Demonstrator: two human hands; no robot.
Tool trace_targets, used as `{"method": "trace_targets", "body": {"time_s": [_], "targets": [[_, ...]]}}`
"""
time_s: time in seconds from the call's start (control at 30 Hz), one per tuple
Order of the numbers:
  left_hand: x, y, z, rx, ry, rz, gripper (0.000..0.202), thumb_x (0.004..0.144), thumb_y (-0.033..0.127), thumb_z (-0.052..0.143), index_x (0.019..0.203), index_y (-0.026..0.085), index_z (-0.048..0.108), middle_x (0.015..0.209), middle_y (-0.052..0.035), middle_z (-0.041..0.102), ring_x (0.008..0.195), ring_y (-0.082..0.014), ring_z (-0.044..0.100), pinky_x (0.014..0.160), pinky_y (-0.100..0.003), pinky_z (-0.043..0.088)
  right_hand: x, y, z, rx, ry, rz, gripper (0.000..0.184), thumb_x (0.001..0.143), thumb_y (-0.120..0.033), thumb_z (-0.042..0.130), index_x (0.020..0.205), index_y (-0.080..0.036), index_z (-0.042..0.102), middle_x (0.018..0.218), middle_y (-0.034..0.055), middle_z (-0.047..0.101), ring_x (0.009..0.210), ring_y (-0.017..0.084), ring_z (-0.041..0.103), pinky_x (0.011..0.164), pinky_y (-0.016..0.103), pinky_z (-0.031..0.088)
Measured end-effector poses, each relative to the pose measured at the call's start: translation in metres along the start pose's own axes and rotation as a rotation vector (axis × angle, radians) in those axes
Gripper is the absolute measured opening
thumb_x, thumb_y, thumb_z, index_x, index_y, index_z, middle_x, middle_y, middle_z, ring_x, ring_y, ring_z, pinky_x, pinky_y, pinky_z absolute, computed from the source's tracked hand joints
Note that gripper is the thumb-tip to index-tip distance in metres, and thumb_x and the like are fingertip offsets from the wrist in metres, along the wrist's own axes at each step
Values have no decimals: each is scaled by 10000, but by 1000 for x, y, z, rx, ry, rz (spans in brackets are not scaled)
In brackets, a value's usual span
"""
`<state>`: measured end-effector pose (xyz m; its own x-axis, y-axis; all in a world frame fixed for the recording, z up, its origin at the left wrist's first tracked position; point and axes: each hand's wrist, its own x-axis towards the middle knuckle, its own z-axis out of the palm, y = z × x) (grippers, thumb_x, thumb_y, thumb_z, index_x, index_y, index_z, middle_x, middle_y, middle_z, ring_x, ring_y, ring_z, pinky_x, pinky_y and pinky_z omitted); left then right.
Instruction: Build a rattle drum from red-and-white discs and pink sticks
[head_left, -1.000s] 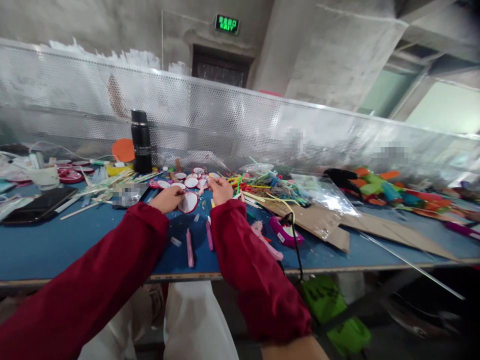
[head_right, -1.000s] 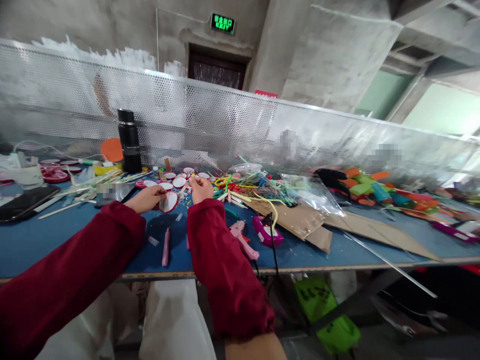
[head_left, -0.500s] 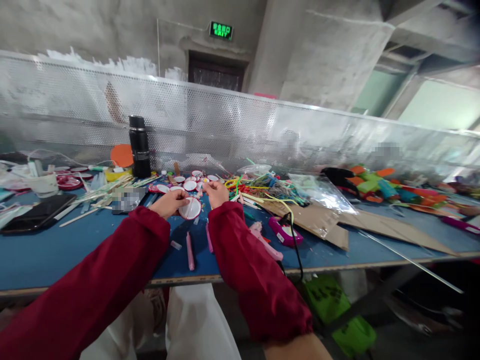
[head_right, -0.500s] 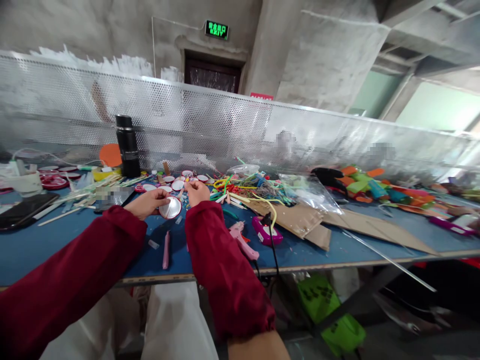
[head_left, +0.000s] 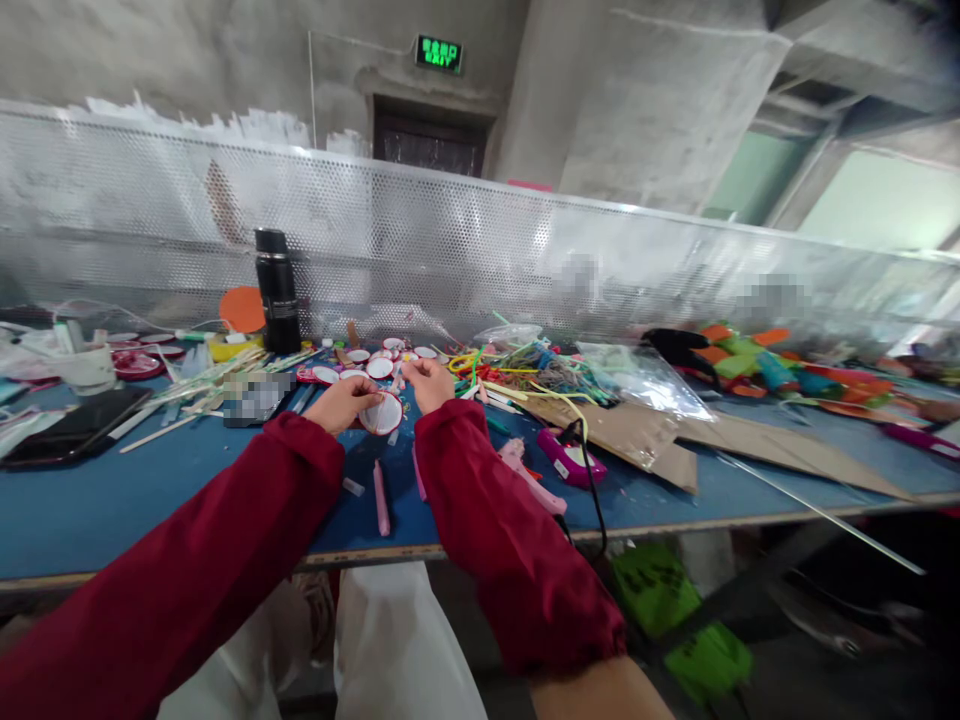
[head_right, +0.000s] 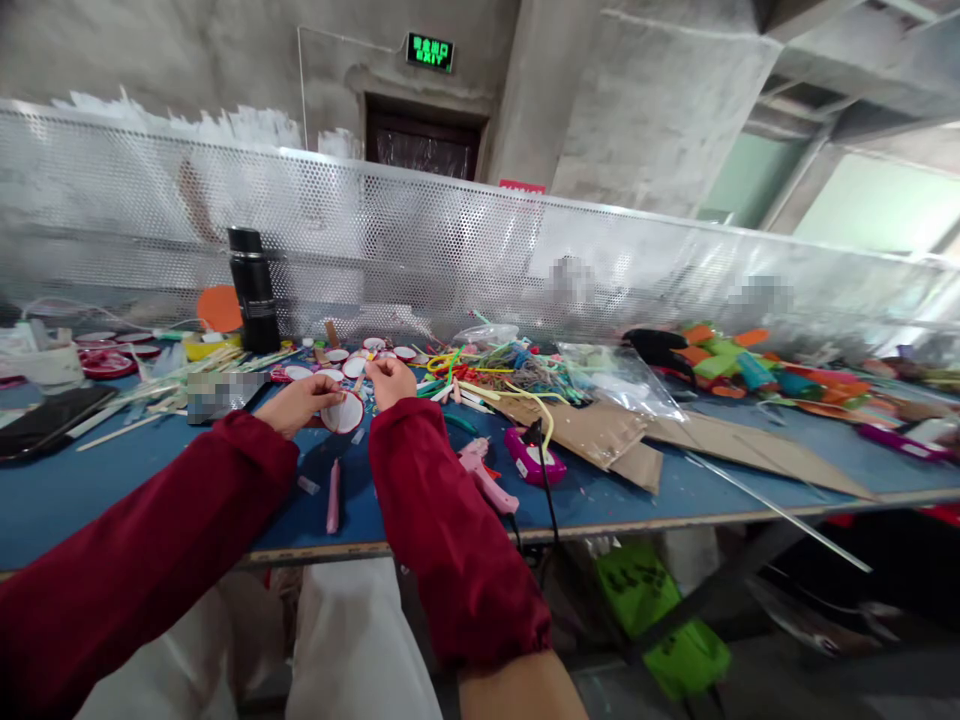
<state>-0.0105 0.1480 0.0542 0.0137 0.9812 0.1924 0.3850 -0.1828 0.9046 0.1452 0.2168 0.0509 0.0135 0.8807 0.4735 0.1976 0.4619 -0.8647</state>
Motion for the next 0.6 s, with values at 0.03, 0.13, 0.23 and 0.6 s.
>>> {"method": "trace_targets", "body": {"time_s": [0.03, 0.13, 0.23, 0.6], "targets": [[0, -1, 0, -53, 10, -24, 275, 716, 368, 736, 776, 193, 533, 642, 32, 570, 558, -132, 565, 525, -265, 501, 0, 0, 0, -3, -8, -4, 193, 776, -360, 636, 706, -184, 671, 691, -1, 689, 670, 144, 613, 679, 252, 456], [1, -2, 0, -157, 38, -76, 233, 688, 275, 736, 781, 189, 539, 626, 48, 549, 514, -110, 515, 481, -227, 443, 0, 1, 1, 12, -25, -19, 185, 786, -352, 631, 703, -189, 658, 678, -10, 678, 657, 138, 604, 664, 244, 449], [4, -4, 0, -201, 43, -87, 159, 683, 184, 682, 789, 181, 564, 638, 47, 553, 512, -99, 496, 482, -209, 406, 1, 4, 2, 19, -23, -24, 183, 784, -350, 634, 695, -191, 650, 672, -15, 667, 648, 135, 593, 652, 242, 442], [8, -10, -6, -212, 25, -153, 250, 583, 188, 747, 789, 168, 607, 683, 8, 619, 619, -149, 582, 574, -266, 470, 1, 0, 0, -44, 39, -25, 203, 799, -356, 623, 728, -176, 686, 743, 15, 705, 704, 153, 626, 711, 262, 468]]}}
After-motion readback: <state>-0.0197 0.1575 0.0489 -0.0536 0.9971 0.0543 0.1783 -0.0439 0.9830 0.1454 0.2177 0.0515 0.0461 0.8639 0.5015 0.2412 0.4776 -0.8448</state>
